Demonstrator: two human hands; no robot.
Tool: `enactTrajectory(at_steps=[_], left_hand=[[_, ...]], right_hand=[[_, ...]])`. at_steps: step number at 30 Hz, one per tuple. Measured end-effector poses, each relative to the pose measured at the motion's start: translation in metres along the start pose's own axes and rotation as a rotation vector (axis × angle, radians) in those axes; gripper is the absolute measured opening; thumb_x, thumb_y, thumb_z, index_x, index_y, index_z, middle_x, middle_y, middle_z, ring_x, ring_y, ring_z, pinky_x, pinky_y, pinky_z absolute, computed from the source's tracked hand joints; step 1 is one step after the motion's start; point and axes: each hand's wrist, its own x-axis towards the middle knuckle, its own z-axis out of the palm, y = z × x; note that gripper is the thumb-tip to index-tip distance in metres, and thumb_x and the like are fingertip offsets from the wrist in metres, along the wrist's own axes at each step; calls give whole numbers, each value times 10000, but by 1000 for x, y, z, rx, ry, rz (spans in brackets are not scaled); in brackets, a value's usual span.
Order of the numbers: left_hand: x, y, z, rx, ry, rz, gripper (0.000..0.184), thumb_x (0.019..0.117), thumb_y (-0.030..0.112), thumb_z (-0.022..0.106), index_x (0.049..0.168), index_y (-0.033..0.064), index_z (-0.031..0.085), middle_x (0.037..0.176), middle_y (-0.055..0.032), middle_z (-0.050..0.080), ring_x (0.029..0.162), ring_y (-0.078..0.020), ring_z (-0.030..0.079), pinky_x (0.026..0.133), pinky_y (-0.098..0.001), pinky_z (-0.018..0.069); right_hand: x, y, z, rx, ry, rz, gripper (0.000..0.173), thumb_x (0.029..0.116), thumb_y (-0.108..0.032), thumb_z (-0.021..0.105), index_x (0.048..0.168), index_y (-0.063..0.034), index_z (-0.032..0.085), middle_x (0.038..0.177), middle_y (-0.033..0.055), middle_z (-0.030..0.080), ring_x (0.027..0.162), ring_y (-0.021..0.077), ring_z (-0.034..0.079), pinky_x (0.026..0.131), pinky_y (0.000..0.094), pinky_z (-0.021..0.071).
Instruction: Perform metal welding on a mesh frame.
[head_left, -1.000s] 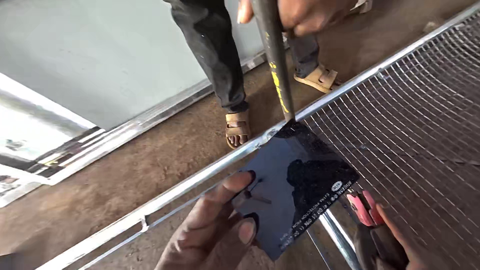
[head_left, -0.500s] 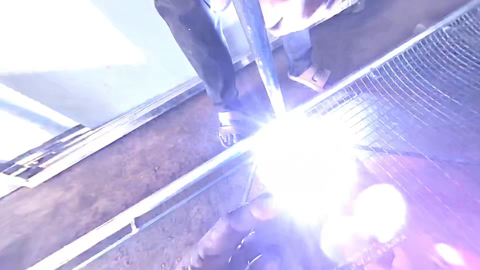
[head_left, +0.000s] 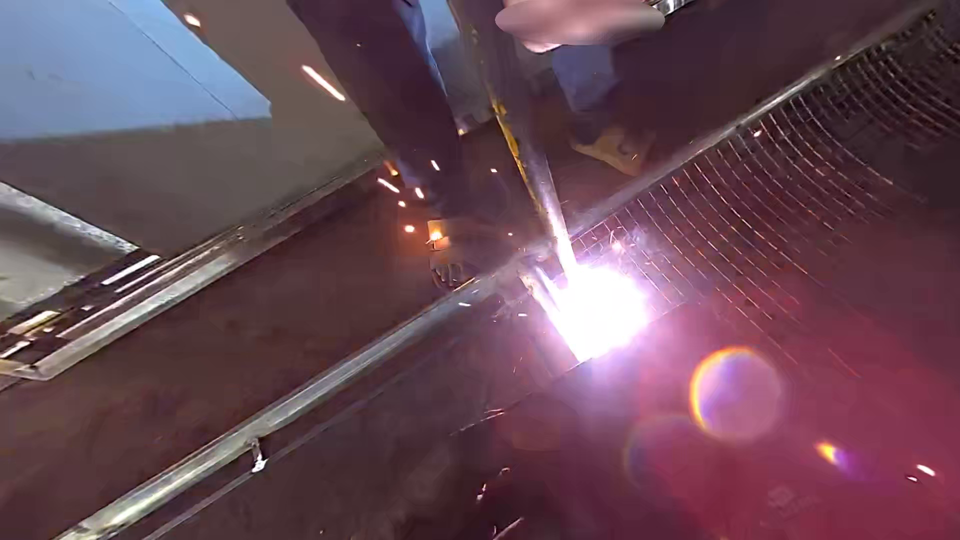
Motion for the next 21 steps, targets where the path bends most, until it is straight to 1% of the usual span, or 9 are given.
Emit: enactTrajectory(at_steps=[3,4,7,8,10,12,14,18,21], left_hand=[[26,29,46,-26,17,-41,370,967,37,645,1320,147,633,1350,-31,642,1183,-183,645,1002,-381,561],[29,35,52,-4,28,-53,374,969,27,628,1304,190,657,1337,23,656,1173,-130,647,1001,-333,557],[28,34,51,46,86,-7,296,972,49,636,1235,175,682,1209,24,711,1078,-110,680,934,-311,577],[29,36,48,59,107,-12,293,965,61,645,1217,200,701,1185,40,725,1068,-99,687,929,-304,578],[31,37,38,70,124,-33,325,979,108,615,1269,240,678,1255,69,685,1118,-90,656,966,-307,561],[34,38,35,34,249,-50,293,964,127,621,1225,237,698,1215,69,696,978,-64,674,817,-266,585],[35,42,32,6,331,-70,271,950,156,665,1207,238,695,1199,67,694,915,-70,684,725,-258,598],[32,47,25,-11,365,-69,321,919,226,747,1235,223,691,1241,28,697,952,-108,702,697,-286,611],[28,49,23,-16,381,-76,327,918,206,747,1241,209,694,1267,7,694,983,-128,709,707,-298,619]], right_hand=[[9,-18,-13,17,-116,64,762,846,-299,728,1466,66,475,1275,246,660,1146,341,669,1026,536,495],[10,-15,-12,-6,-86,8,755,829,-277,737,1443,88,492,1274,267,659,1146,380,668,1022,571,486],[6,4,-3,-28,37,-75,764,776,-299,810,1380,86,545,1155,245,706,975,353,724,816,555,588],[5,8,-2,-7,80,-93,785,769,-303,809,1400,68,526,1183,229,699,1012,309,716,828,516,590],[7,18,-2,55,118,-196,880,802,-340,760,1535,-6,405,1442,208,562,1287,210,586,1052,406,508],[12,22,0,64,186,-254,883,812,-390,737,1549,-42,398,1471,179,545,1316,148,559,1075,337,486],[16,25,3,81,217,-281,869,811,-412,734,1546,-71,420,1475,157,548,1319,137,556,1075,339,493],[16,27,7,124,171,-260,901,791,-382,762,1570,-128,387,1504,121,528,1334,129,549,1072,361,513],[15,26,6,97,150,-216,952,720,-338,767,1560,-89,394,1463,142,561,1282,189,595,1005,431,554]])
